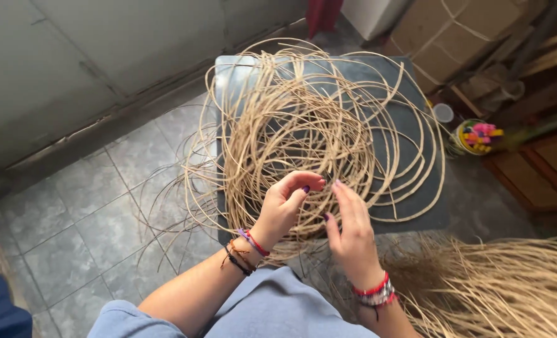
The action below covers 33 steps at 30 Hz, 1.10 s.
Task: Weaving flexible wicker strands onto a furniture frame to create a textured surface.
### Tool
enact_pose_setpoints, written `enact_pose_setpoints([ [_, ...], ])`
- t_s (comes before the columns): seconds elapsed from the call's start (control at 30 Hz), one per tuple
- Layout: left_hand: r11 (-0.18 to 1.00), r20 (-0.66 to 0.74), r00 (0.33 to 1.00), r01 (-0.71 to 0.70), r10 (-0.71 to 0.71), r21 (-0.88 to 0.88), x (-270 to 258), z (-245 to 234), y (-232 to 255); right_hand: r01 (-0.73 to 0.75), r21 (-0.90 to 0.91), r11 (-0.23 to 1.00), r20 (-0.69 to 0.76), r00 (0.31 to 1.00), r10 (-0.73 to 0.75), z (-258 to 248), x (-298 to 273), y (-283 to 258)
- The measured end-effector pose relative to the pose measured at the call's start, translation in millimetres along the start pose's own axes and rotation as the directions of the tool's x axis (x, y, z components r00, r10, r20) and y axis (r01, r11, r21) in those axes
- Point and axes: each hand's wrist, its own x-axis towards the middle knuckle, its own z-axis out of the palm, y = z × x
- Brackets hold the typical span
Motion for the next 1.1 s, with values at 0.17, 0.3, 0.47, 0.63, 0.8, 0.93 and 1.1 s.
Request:
enact_pose_setpoints([
  [0.17, 0.994, -0.1, 0.994, 0.027, -0.038, -0.109, 18.1, -18.1, -17.3, 0.046, -0.135, 0.99, -0.017, 0.999, -0.049, 66.6, 39.3, 93.5],
  [0.3, 0.993, -0.114, 0.992, 0.039, -0.052, -0.11, 25.9, -29.6, -25.3, 0.011, -0.335, 0.942, 0.035, 0.999, 0.001, 123.8, 63.9, 168.5],
  [0.47, 0.996, -0.129, 0.989, 0.061, -0.069, -0.068, 32.4, -37.5, -22.0, 0.026, -0.43, 0.902, 0.01, 1.0, -0.024, 146.1, 80.6, 212.5],
  [0.63, 0.988, -0.099, 0.987, 0.121, -0.13, -0.096, 30.8, -34.0, -27.6, -0.115, 0.043, 0.992, -0.135, 0.984, 0.12, 89.8, 105.5, 168.0],
  [0.8, 0.932, 0.088, 0.96, 0.279, -0.265, -0.231, 29.2, -21.3, -50.7, -0.217, 0.533, 0.818, -0.114, 0.939, 0.324, 38.3, 111.9, 85.8],
  [0.93, 0.93, 0.152, 0.943, 0.32, -0.295, -0.181, 41.3, -20.2, -34.0, -0.19, 0.47, 0.862, -0.129, 0.951, 0.28, 35.0, 99.3, 94.4],
  [1.1, 0.765, -0.09, 0.955, -0.168, 0.283, 0.622, 81.1, -66.3, -31.2, -0.284, 0.269, 0.92, 0.055, 0.959, 0.28, 67.3, 76.1, 146.8],
])
